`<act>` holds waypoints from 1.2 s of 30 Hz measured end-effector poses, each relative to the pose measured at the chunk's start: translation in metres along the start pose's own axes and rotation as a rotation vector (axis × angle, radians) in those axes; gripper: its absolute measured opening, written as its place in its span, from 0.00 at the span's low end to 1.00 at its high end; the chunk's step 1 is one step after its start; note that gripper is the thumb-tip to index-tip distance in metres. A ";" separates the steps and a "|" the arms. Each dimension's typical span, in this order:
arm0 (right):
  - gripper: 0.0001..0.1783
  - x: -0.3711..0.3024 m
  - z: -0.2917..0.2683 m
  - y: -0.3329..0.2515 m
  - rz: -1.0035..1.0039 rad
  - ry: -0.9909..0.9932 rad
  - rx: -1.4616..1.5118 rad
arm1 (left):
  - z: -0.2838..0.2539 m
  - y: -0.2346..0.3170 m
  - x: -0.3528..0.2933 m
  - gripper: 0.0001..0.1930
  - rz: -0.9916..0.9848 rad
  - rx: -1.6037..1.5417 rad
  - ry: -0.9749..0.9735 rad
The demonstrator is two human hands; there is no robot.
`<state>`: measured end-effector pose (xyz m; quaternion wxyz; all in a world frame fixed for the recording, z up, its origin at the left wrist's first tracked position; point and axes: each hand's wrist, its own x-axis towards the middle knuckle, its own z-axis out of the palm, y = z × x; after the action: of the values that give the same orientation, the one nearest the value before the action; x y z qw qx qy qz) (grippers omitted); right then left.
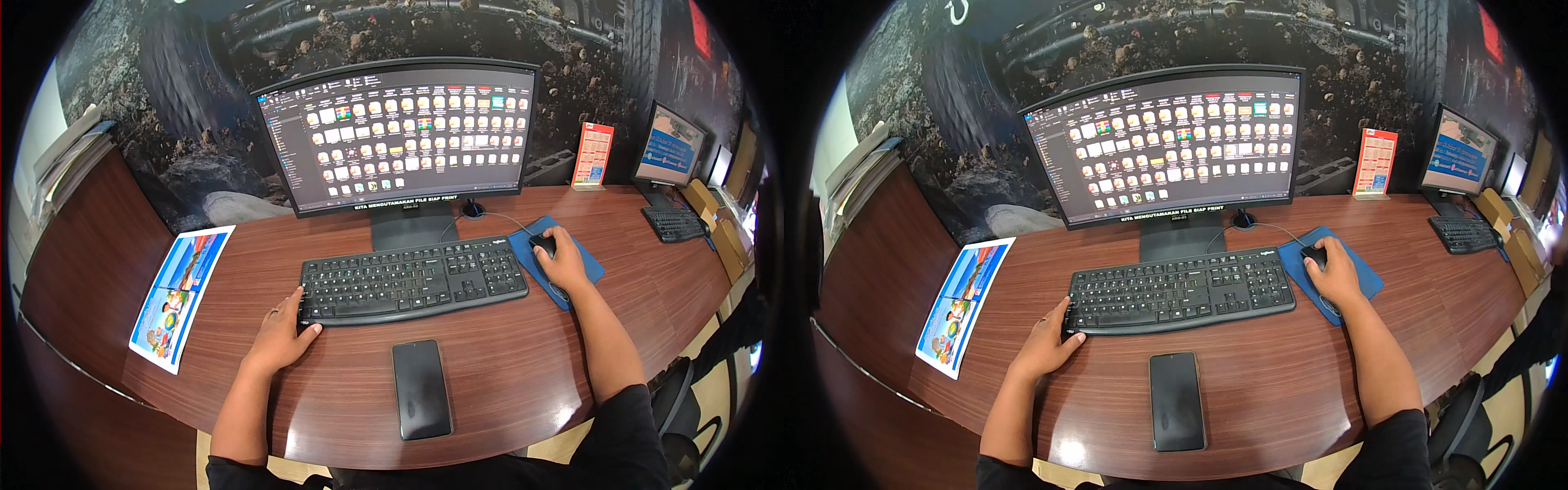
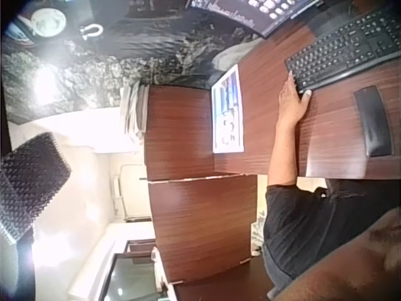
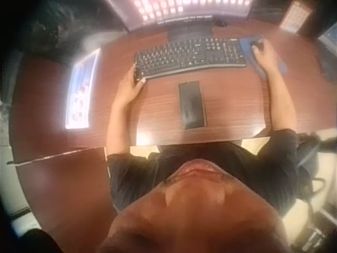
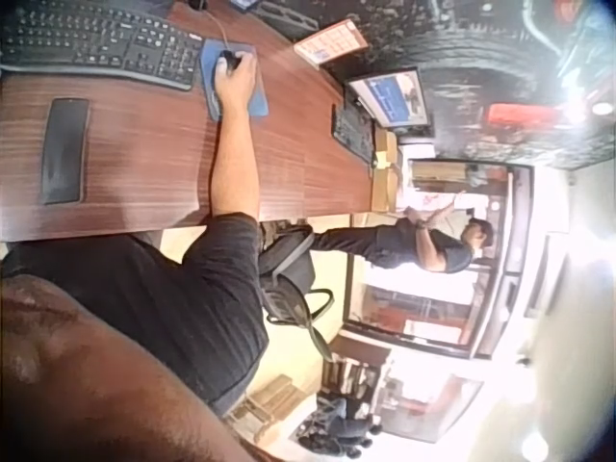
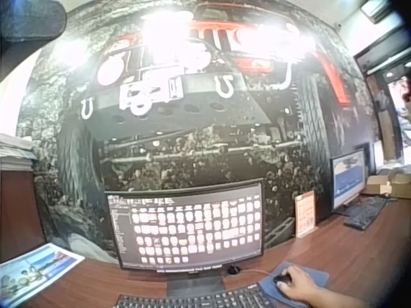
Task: Navigate a computer desktop and use a graphic design application to view and edit food posters.
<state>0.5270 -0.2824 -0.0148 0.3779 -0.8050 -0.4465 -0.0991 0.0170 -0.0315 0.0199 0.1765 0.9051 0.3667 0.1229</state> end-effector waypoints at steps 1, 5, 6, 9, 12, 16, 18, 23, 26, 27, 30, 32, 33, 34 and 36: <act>0.19 0.000 -0.001 -0.001 0.002 0.004 -0.001 | 0.000 0.000 0.000 0.44 -0.005 0.004 -0.003; 0.19 0.000 0.000 -0.004 0.012 0.008 -0.017 | -0.003 0.004 -0.001 0.44 -0.025 0.016 -0.017; 0.19 0.000 -0.001 -0.005 0.012 0.008 -0.017 | -0.003 0.003 -0.001 0.44 -0.026 0.016 -0.017; 0.20 0.000 -0.001 -0.007 0.038 -0.007 -0.007 | -0.003 0.003 -0.001 0.44 -0.026 0.002 -0.022; 0.20 0.000 0.001 0.003 -0.002 -0.002 -0.019 | -0.004 0.008 0.000 0.44 -0.059 0.021 -0.031; 0.21 0.000 0.000 0.001 0.015 -0.006 -0.027 | -0.003 0.006 -0.001 0.44 -0.048 0.010 -0.029; 0.21 0.001 0.000 0.000 0.018 -0.009 -0.024 | -0.003 0.004 -0.001 0.44 -0.043 0.011 -0.025; 0.21 0.001 0.000 -0.001 0.032 -0.011 -0.047 | -0.002 0.003 0.000 0.44 -0.031 0.009 -0.021; 0.21 0.001 0.000 -0.001 0.025 -0.010 -0.041 | 0.000 0.001 -0.001 0.44 -0.025 0.026 -0.012; 0.21 0.001 0.001 0.000 0.025 -0.011 -0.041 | 0.000 0.001 -0.001 0.44 -0.025 0.026 -0.013; 0.21 0.002 0.001 0.001 0.020 -0.010 -0.039 | -0.002 0.002 0.000 0.44 -0.028 0.012 -0.015; 0.22 0.002 0.000 0.000 0.028 -0.023 -0.042 | -0.003 0.005 -0.001 0.44 -0.036 0.015 -0.026; 0.22 0.002 0.001 0.003 0.027 -0.022 -0.042 | -0.003 0.005 -0.001 0.44 -0.036 0.015 -0.025; 0.21 0.002 0.002 0.007 -0.027 -0.014 -0.037 | -0.002 0.003 -0.001 0.44 -0.027 0.016 -0.021; 0.21 0.002 0.004 0.009 -0.083 -0.007 -0.032 | -0.001 0.002 -0.001 0.44 -0.018 0.017 -0.017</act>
<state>0.5343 -0.2812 -0.0216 0.3588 -0.7922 -0.4791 -0.1190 0.0173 -0.0329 0.0219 0.1731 0.9042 0.3746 0.1106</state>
